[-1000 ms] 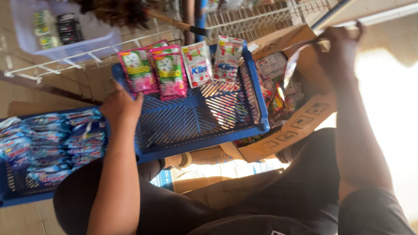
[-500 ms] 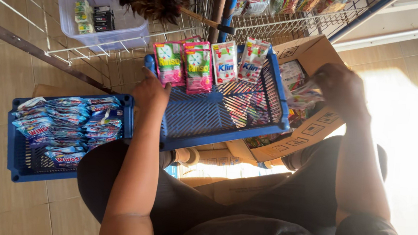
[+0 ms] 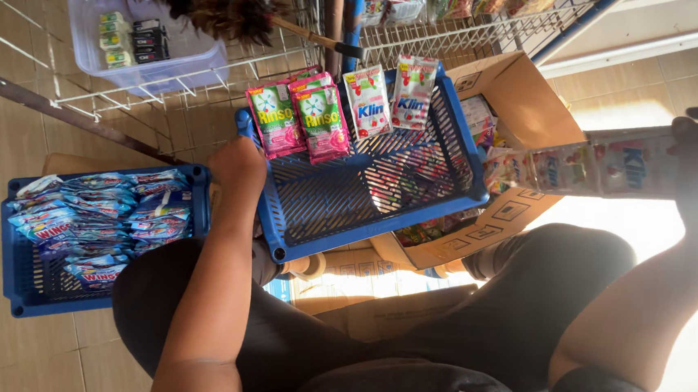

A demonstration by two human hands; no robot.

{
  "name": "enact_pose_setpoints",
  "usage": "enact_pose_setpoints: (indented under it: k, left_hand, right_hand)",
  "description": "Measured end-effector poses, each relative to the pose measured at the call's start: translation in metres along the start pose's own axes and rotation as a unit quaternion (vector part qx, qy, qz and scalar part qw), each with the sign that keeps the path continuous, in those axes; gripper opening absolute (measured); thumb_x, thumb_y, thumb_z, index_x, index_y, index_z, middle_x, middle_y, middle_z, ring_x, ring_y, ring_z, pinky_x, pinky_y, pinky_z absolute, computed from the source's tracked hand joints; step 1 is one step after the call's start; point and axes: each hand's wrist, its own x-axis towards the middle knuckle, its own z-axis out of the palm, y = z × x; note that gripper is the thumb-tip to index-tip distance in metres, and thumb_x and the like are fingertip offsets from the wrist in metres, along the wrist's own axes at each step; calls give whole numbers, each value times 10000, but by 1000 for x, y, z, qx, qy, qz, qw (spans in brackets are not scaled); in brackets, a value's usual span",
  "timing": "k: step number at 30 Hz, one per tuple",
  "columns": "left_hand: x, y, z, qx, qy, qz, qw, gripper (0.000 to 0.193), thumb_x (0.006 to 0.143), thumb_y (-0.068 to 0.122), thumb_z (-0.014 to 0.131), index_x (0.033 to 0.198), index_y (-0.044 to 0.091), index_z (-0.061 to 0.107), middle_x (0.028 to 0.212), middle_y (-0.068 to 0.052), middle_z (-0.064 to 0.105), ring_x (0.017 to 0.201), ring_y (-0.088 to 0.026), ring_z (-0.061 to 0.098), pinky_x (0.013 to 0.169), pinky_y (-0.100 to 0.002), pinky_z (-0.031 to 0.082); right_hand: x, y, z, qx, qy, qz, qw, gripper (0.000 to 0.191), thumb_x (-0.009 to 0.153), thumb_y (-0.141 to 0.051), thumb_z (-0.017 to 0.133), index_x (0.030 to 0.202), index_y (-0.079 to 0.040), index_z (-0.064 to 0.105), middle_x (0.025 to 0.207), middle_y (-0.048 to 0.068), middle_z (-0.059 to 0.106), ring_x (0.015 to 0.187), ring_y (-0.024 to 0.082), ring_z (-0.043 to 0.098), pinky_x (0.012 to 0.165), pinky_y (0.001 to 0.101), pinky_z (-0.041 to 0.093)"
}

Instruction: The person walks through a store aisle and then sits on the floor to organize snack packets from a cardboard box into a blue plastic basket. They handle multiple packets of candy and snacks, arranging them neatly in the basket.

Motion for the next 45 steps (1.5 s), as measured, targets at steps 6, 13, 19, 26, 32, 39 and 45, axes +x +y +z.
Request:
enact_pose_setpoints:
  k: [6, 13, 19, 26, 32, 39, 45]
  left_hand:
    - [-6, 4, 0, -20, 21, 11, 1000, 301, 885, 370, 739, 905, 70, 745, 904, -165, 755, 853, -368, 739, 728, -492, 575]
    - [-7, 10, -5, -36, 23, 17, 999, 364, 929, 407, 716, 1009, 53, 686, 927, -182, 749, 865, -386, 732, 736, -508, 574]
    - [-7, 9, -12, -56, -6, 0, 998, 418, 919, 451, 701, 1030, 49, 666, 969, -199, 741, 924, -403, 717, 765, -531, 558]
    - [-7, 9, -24, -66, -29, -20, 997, 449, 909, 493, 704, 1020, 60, 668, 977, -196, 740, 942, -411, 710, 765, -542, 553]
    - [-10, 18, -38, -50, -33, -22, 998, 472, 906, 510, 700, 1049, 61, 664, 974, -186, 743, 945, -401, 715, 756, -528, 561]
    - [-13, 26, -51, -38, -27, -21, 999, 519, 895, 533, 714, 1098, 58, 666, 993, -186, 740, 963, -389, 711, 771, -510, 564]
    - [-13, 25, -52, -48, -10, -15, 999, 737, 875, 523, 721, 1399, 37, 539, 1179, -193, 702, 1039, -382, 693, 803, -522, 557]
  right_hand:
    - [5, 9, 16, -26, -15, -86, 996, 121, 1074, -88, 698, 1155, 0, 684, 874, 116, 718, 791, 167, 701, 703, 305, 543]
    - [14, 48, 40, -18, -42, -104, 994, 75, 1054, 11, 706, 1124, 34, 695, 851, 101, 718, 774, 160, 712, 737, 283, 532]
    - [19, 63, 38, 4, 38, -176, 984, 162, 954, 93, 662, 1109, 58, 692, 921, 129, 709, 852, 185, 671, 879, 296, 522]
    - [21, 47, 43, 135, 67, -58, 987, 132, 978, 38, 704, 1110, 31, 708, 920, 88, 679, 843, 136, 634, 811, 277, 514]
    - [27, 82, 79, 55, -9, -155, 986, 133, 1044, 101, 601, 1137, 59, 687, 904, 125, 745, 852, 159, 737, 829, 294, 573]
    - [24, 97, 149, 74, -90, -8, 993, 148, 1003, -27, 692, 1143, 17, 699, 928, 130, 742, 772, 164, 739, 675, 295, 556]
    - [26, 93, 150, -16, -76, 27, 997, 174, 1011, -56, 685, 1174, 2, 702, 925, 167, 748, 786, 207, 732, 699, 345, 566]
